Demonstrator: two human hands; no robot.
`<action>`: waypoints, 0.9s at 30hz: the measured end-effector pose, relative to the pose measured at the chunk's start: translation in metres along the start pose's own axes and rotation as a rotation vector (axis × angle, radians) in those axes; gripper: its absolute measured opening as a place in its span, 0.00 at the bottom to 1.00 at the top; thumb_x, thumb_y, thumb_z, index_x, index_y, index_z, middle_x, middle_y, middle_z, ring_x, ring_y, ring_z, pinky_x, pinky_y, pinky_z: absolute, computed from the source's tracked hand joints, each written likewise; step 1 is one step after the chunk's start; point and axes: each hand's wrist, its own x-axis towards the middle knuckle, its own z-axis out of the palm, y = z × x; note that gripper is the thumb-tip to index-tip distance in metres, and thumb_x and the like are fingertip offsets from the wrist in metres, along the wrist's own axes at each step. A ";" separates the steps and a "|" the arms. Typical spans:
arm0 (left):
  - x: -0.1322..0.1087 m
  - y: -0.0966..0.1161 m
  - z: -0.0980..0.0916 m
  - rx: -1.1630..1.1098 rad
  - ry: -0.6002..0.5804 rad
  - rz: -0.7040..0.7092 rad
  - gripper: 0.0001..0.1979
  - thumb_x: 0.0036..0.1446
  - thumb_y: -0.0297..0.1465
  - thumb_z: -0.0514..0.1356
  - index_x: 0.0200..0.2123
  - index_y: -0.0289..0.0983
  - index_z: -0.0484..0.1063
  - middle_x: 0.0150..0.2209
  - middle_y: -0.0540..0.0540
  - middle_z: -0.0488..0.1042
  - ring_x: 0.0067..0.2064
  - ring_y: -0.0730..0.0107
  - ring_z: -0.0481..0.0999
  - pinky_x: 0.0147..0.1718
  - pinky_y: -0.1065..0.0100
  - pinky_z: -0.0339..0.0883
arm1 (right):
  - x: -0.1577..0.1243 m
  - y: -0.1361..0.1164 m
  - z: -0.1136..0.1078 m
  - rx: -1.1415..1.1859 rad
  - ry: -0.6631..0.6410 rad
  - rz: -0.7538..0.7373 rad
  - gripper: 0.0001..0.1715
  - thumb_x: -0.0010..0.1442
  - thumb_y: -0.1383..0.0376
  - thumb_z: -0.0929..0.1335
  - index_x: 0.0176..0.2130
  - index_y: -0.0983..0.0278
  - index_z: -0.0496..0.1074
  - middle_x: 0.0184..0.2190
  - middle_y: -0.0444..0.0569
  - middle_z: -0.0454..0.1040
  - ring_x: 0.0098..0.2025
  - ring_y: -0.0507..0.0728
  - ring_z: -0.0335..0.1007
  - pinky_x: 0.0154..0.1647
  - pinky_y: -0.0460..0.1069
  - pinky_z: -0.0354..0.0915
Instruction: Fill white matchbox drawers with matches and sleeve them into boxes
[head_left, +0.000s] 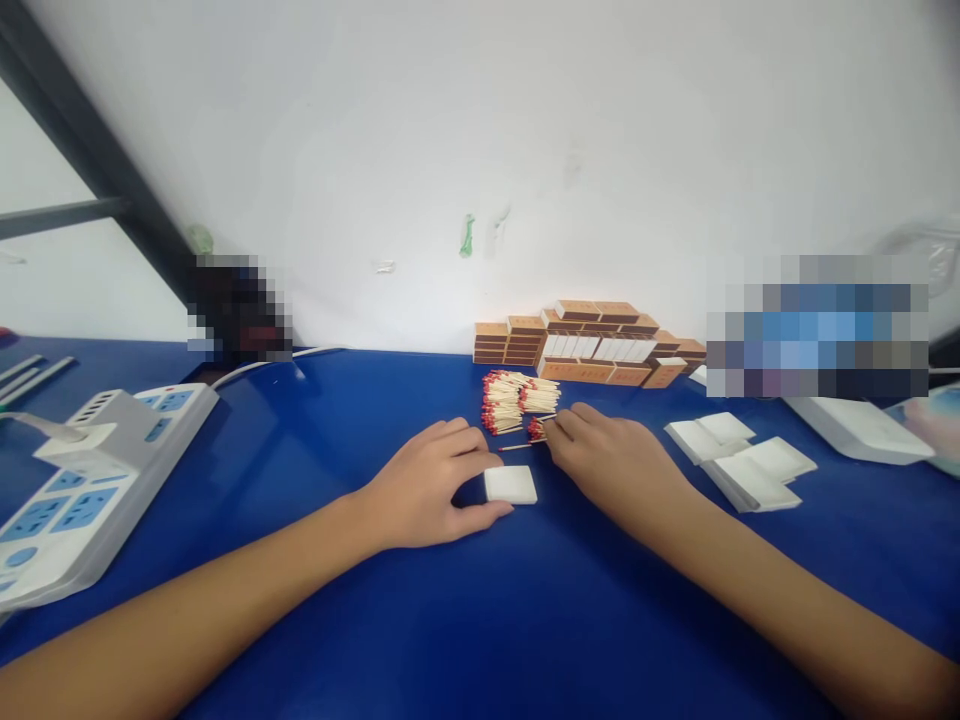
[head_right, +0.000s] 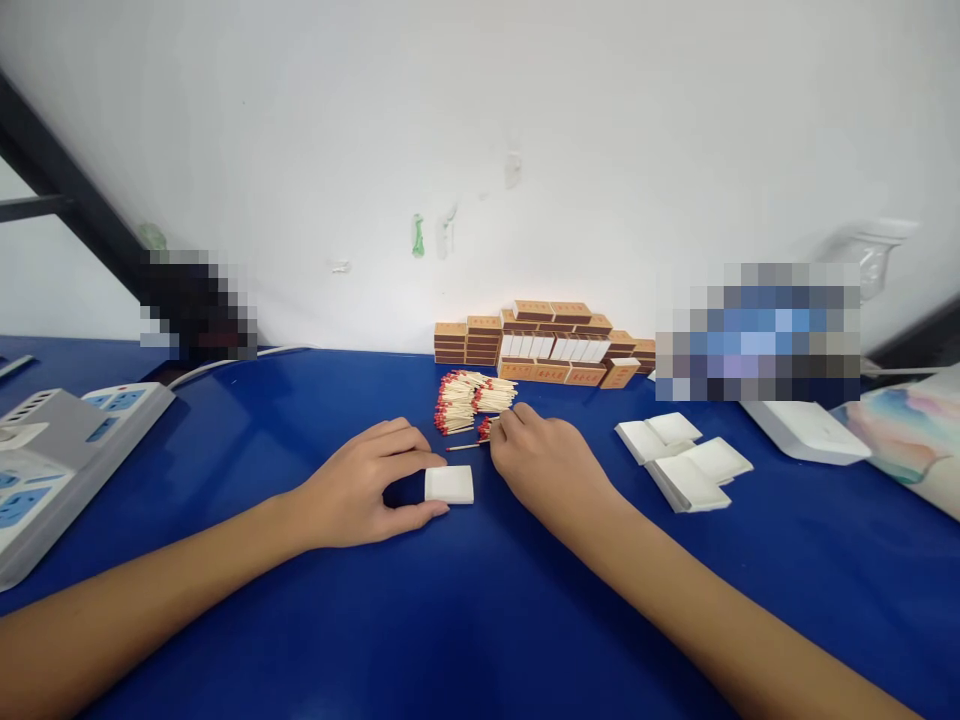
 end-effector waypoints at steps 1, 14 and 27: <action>0.000 0.000 0.000 0.001 -0.003 -0.003 0.17 0.65 0.42 0.66 0.49 0.36 0.79 0.43 0.43 0.77 0.44 0.60 0.75 0.49 0.57 0.70 | -0.001 0.001 0.001 0.002 0.013 -0.007 0.10 0.63 0.78 0.68 0.38 0.68 0.78 0.32 0.55 0.77 0.37 0.60 0.70 0.26 0.51 0.53; 0.001 0.001 -0.001 0.001 -0.006 -0.006 0.18 0.66 0.43 0.66 0.50 0.35 0.80 0.43 0.43 0.78 0.44 0.60 0.75 0.49 0.56 0.70 | -0.008 0.028 0.007 0.034 0.075 -0.013 0.10 0.70 0.71 0.66 0.39 0.66 0.78 0.34 0.55 0.78 0.39 0.60 0.71 0.28 0.52 0.56; 0.005 0.002 0.004 -0.058 0.062 -0.048 0.24 0.61 0.49 0.69 0.50 0.36 0.80 0.42 0.44 0.79 0.43 0.62 0.75 0.46 0.59 0.70 | -0.015 0.007 -0.009 0.474 0.205 -0.145 0.11 0.74 0.65 0.66 0.45 0.63 0.79 0.37 0.50 0.80 0.39 0.56 0.77 0.38 0.48 0.67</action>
